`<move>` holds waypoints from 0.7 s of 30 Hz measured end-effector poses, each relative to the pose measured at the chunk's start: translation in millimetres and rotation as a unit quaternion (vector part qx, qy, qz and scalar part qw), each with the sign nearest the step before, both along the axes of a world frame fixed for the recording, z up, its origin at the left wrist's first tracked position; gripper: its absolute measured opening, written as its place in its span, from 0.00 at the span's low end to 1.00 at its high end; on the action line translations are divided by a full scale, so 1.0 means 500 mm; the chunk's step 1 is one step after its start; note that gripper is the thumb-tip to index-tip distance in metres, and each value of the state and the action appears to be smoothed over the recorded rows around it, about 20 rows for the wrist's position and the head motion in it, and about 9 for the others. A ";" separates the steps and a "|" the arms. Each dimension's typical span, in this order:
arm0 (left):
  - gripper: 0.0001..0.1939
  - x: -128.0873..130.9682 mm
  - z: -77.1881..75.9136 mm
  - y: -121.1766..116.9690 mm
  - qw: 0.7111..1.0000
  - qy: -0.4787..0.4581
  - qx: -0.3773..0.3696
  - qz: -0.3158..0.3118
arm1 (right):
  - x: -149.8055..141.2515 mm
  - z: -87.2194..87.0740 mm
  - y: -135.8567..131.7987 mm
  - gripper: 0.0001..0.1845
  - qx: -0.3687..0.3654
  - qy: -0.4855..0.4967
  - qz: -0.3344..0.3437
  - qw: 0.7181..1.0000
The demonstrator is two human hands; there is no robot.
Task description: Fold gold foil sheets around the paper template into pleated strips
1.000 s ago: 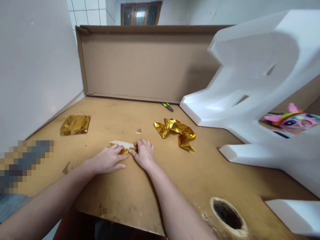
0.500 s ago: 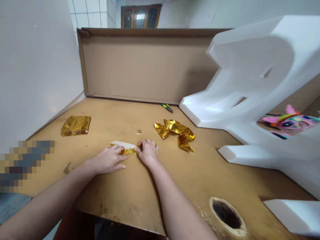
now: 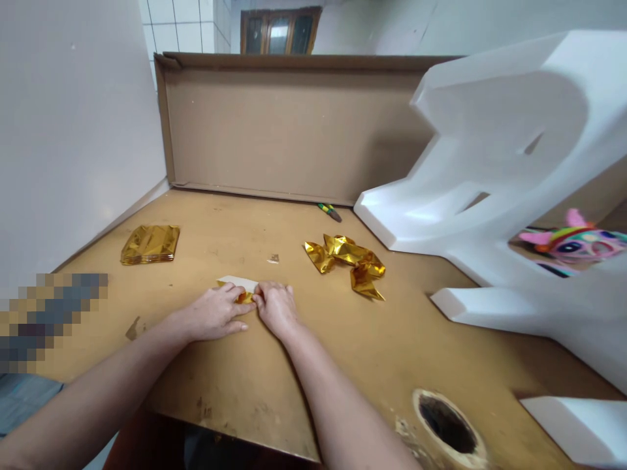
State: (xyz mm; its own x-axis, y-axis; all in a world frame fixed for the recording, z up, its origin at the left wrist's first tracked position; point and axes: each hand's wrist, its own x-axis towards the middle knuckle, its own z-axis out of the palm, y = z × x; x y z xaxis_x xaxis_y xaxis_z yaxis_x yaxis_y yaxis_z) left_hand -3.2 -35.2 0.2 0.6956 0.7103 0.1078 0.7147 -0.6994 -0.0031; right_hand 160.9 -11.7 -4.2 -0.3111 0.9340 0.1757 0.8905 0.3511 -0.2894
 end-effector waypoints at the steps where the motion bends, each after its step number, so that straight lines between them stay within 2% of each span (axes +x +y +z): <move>1: 0.22 0.000 0.001 0.000 1.000 -0.001 -0.002 0.001 | 0.000 0.000 0.002 0.06 -0.007 0.004 -0.009 1.000; 6: 0.19 -0.005 0.004 0.003 0.999 -0.036 -0.028 0.014 | 0.008 -0.002 0.012 0.06 0.002 0.011 -0.034 0.999; 10: 0.14 -0.017 -0.014 0.025 0.990 -0.123 -0.055 0.047 | 0.008 -0.001 0.012 0.06 0.004 0.011 -0.036 0.999; 14: 0.16 -0.034 -0.043 0.059 0.957 -0.247 -0.084 0.128 | 0.008 -0.001 0.010 0.06 -0.001 0.016 -0.036 0.999; 17: 0.15 -0.044 -0.054 0.078 0.935 -0.301 -0.100 0.157 | 0.008 -0.003 0.011 0.06 0.000 0.019 -0.033 0.999; 21: 0.10 -0.052 -0.055 0.092 0.916 -0.335 -0.133 0.177 | 0.008 -0.006 0.012 0.06 0.001 0.018 -0.034 0.999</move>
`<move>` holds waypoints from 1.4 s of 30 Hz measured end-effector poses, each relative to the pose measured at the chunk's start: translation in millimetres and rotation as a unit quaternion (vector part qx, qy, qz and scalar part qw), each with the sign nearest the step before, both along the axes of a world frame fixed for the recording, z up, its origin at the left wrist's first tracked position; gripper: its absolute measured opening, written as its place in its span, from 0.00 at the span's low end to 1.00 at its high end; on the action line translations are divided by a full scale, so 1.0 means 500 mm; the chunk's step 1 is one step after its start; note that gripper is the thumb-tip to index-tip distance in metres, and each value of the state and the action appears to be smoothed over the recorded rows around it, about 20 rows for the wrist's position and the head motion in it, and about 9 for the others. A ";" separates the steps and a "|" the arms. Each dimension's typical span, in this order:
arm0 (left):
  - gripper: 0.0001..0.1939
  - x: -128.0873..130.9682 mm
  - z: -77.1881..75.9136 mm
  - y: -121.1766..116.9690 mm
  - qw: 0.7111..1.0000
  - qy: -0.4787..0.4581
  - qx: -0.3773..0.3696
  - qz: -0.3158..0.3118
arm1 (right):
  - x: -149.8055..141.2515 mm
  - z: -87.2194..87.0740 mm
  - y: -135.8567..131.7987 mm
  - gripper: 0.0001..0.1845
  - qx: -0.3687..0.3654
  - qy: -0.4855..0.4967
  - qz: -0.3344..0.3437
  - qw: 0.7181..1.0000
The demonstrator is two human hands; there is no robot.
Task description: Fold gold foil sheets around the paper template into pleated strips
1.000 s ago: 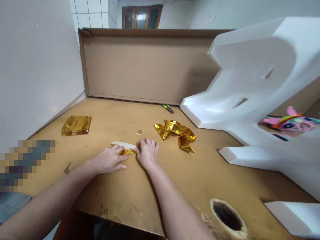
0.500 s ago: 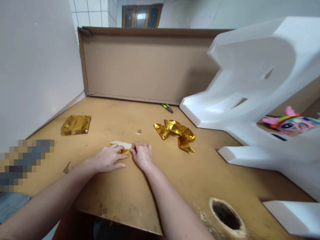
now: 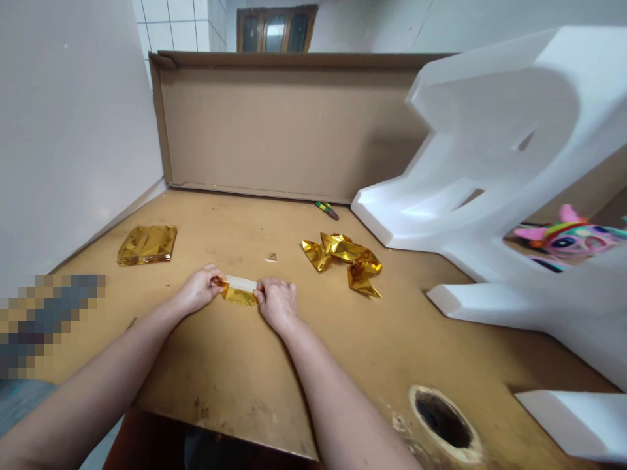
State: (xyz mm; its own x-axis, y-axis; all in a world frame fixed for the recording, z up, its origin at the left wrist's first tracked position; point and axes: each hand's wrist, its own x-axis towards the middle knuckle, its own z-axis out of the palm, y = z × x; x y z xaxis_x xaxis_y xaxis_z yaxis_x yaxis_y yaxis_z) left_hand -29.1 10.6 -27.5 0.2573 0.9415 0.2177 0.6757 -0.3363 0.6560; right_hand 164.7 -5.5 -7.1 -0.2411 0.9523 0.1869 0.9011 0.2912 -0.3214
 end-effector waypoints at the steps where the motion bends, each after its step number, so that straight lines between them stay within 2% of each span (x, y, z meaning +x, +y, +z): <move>1: 0.08 -0.001 0.001 0.002 1.000 -0.008 -0.017 -0.001 | 0.000 0.000 0.000 0.06 -0.001 -0.001 -0.001 1.000; 4: 0.06 -0.006 0.003 0.003 0.999 -0.017 -0.040 -0.009 | -0.001 -0.001 0.000 0.06 -0.001 -0.006 0.000 1.000; 12: 0.08 -0.011 0.016 -0.004 0.997 0.065 0.002 -0.030 | 0.001 -0.004 -0.006 0.03 0.016 -0.027 0.013 0.999; 21: 0.08 -0.011 0.020 -0.006 0.996 0.087 0.016 -0.030 | -0.004 -0.003 -0.020 0.03 0.019 -0.059 0.017 0.998; 26: 0.08 -0.006 0.026 -0.007 0.997 0.070 -0.005 -0.012 | -0.005 0.003 -0.024 0.04 0.003 -0.052 0.018 0.998; 31: 0.02 -0.001 0.025 -0.004 0.998 0.058 0.002 -0.009 | -0.002 0.004 -0.013 0.01 -0.009 -0.012 0.016 1.000; 35: 0.05 0.001 0.017 0.000 0.998 0.067 0.014 0.000 | 0.000 -0.004 -0.004 0.06 0.003 0.014 0.014 1.000; 38: 0.05 0.004 0.014 0.003 0.997 0.073 0.028 0.022 | 0.002 -0.011 0.001 0.06 0.023 0.017 0.008 1.000; 42: 0.12 0.005 0.016 0.010 0.995 0.080 0.021 0.060 | 0.006 -0.014 0.006 0.10 0.047 0.007 -0.021 0.999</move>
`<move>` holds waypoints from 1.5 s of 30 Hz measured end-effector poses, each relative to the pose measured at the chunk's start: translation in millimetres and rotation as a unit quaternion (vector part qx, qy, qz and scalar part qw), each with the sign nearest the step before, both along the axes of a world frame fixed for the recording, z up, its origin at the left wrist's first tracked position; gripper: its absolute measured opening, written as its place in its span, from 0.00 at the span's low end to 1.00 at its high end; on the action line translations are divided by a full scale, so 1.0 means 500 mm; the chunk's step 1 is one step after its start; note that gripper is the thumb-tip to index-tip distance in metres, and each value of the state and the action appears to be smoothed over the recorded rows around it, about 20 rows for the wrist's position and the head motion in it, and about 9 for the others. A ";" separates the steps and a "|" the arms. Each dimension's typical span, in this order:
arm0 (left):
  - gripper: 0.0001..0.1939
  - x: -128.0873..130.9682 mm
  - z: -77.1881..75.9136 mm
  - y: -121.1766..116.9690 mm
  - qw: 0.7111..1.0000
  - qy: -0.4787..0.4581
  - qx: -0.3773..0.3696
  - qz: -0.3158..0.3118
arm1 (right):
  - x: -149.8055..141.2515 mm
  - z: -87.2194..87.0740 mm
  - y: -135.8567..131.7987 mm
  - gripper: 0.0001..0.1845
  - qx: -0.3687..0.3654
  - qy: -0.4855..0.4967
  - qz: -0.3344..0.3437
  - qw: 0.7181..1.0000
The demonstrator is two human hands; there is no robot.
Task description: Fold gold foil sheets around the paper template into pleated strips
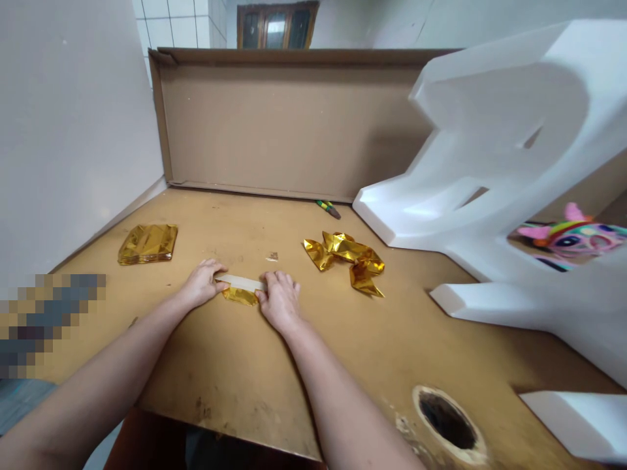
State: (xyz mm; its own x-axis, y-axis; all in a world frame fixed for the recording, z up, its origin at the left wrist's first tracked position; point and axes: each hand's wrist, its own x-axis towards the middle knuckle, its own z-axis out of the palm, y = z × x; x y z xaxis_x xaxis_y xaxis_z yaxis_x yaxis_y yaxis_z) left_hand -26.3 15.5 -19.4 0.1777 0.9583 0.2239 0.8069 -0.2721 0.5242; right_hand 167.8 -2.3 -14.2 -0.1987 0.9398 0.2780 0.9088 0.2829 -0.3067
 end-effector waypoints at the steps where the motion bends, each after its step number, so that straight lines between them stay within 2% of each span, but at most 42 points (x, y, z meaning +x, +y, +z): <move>1: 0.13 0.000 0.001 0.001 1.000 0.001 -0.009 0.006 | 0.001 0.000 0.002 0.11 -0.003 -0.003 -0.005 1.000; 10: 0.08 0.004 0.002 0.002 0.999 -0.020 -0.027 0.006 | 0.002 0.009 0.006 0.08 -0.039 -0.002 -0.010 0.999; 14: 0.09 0.003 -0.003 0.006 0.999 -0.041 -0.024 -0.010 | 0.000 0.008 0.006 0.06 -0.043 0.002 -0.008 0.999; 19: 0.13 0.003 -0.010 0.014 0.996 -0.072 -0.049 -0.017 | 0.001 0.005 0.007 0.08 -0.038 0.009 0.006 0.999; 31: 0.07 0.007 0.006 0.004 0.997 -0.037 -0.063 -0.007 | -0.006 0.016 0.005 0.07 -0.062 0.013 0.001 0.998; 41: 0.16 0.004 -0.011 0.019 0.995 -0.067 -0.074 -0.028 | -0.005 0.014 0.006 0.09 -0.066 0.017 0.007 0.998; 45: 0.15 0.004 -0.014 0.020 0.995 -0.061 -0.070 -0.030 | -0.008 0.016 0.004 0.08 -0.068 0.028 0.007 0.997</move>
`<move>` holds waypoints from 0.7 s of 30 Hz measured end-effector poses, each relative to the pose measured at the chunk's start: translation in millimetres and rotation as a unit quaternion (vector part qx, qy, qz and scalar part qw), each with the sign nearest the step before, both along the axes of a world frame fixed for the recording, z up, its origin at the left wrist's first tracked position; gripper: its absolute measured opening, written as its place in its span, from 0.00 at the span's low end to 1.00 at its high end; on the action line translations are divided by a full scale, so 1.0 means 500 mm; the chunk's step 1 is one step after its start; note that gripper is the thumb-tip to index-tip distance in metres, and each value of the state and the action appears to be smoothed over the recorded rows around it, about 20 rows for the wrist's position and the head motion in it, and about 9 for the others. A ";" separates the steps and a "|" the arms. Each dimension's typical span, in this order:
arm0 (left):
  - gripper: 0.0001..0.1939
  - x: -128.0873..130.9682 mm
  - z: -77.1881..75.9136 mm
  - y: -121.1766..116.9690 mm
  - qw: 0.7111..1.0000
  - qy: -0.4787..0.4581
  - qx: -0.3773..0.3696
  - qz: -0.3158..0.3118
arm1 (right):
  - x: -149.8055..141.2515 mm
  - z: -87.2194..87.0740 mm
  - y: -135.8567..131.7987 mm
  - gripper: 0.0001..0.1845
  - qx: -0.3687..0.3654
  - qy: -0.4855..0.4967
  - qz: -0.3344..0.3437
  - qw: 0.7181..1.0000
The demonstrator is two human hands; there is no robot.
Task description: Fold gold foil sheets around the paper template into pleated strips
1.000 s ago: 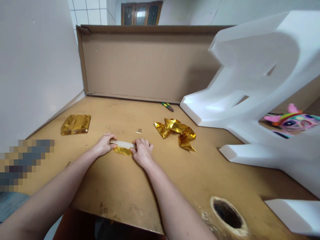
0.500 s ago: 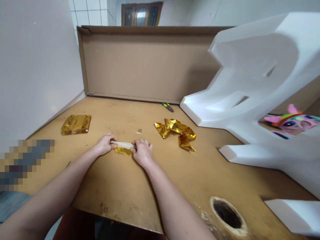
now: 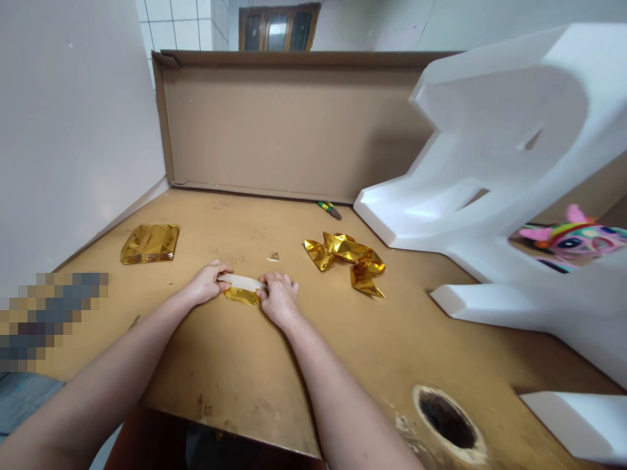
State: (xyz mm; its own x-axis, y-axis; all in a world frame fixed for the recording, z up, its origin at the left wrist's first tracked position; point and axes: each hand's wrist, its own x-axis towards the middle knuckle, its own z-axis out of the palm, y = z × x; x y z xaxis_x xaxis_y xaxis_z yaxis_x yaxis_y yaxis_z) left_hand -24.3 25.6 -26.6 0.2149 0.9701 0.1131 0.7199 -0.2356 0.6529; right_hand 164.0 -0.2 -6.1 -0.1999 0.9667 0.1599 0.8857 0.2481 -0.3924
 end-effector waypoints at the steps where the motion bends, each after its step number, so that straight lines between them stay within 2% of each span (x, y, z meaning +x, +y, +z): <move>1: 0.15 0.000 0.001 -0.001 1.000 0.000 0.003 0.001 | -0.001 0.000 -0.001 0.07 0.001 0.003 0.000 1.000; 9: 0.07 0.002 0.005 -0.008 0.999 0.007 0.037 0.001 | -0.003 0.002 -0.004 0.06 0.005 0.016 0.002 1.000; 14: 0.06 0.005 0.003 -0.011 0.998 0.004 0.066 -0.009 | -0.001 -0.003 -0.004 0.07 0.036 0.010 0.014 0.999; 21: 0.06 0.010 0.008 -0.023 0.989 0.055 0.131 -0.027 | 0.003 -0.004 -0.001 0.07 0.071 -0.030 0.017 0.997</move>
State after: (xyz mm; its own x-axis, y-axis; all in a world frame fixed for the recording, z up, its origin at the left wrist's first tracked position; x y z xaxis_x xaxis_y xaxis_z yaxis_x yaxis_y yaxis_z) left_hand -19.3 14.1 -22.6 0.2897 0.8975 0.3325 0.7655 -0.4258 0.4824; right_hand 165.3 -0.8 -8.0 -0.2450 0.9277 0.2817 0.8969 0.3272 -0.2976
